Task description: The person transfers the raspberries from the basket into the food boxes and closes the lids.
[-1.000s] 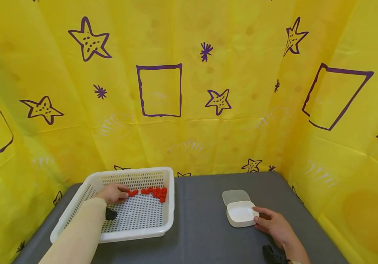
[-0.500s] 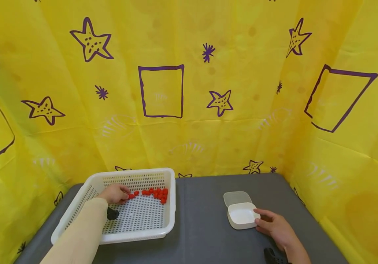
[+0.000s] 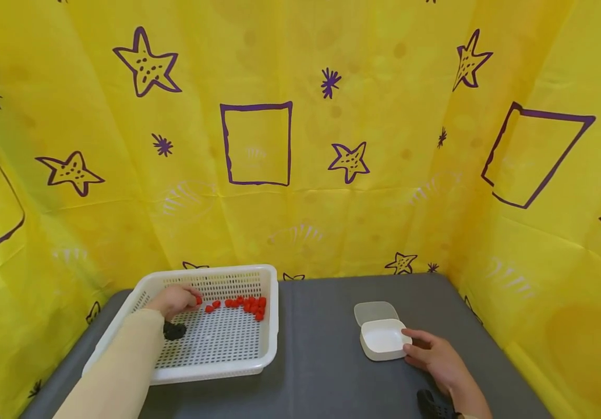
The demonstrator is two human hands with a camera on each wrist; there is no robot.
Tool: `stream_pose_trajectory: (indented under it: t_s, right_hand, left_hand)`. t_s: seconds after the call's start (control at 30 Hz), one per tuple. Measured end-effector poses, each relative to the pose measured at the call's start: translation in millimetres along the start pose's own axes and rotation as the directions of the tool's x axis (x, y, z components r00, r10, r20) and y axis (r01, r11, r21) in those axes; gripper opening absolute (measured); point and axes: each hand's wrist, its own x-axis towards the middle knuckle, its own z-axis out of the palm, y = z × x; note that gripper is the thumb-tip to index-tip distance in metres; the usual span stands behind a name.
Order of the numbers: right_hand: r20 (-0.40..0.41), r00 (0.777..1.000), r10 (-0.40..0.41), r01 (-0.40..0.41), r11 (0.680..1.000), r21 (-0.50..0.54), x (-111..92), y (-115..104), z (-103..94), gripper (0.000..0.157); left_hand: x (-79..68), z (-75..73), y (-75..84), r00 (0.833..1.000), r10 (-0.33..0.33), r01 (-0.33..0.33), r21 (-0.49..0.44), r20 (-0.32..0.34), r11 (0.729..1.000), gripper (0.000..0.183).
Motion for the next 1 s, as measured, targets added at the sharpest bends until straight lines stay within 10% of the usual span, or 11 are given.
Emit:
stream_pose_trajectory:
  t_s: [0.17,0.53,0.83,1.0]
  right_hand:
    - [0.014,1.0,-0.003,0.003,1.0,0.006,-0.8,0.7,-0.9,0.054]
    - [-0.01,1.0,0.009,-0.009,0.999,-0.034,0.8,-3.3,3.0,0.058]
    - [-0.011,1.0,0.013,-0.013,0.999,-0.051,1.7,-5.1,6.3,0.054]
    - [-0.005,1.0,0.019,-0.019,0.999,-0.036,0.6,-6.0,7.1,0.052]
  left_hand:
    - [-7.1,-3.3,12.5,1.0,-0.008,0.008,-0.2,0.002,0.98,0.028]
    - [-25.4,5.8,67.7,0.994,0.096,-0.074,-0.342,0.049,0.937,0.033]
    - [-69.8,59.3,136.2,0.971,0.228,-0.146,-0.591,0.067,0.793,0.03]
    - [-99.7,108.9,162.9,0.932,0.349,-0.211,-0.637,0.098,0.741,0.027]
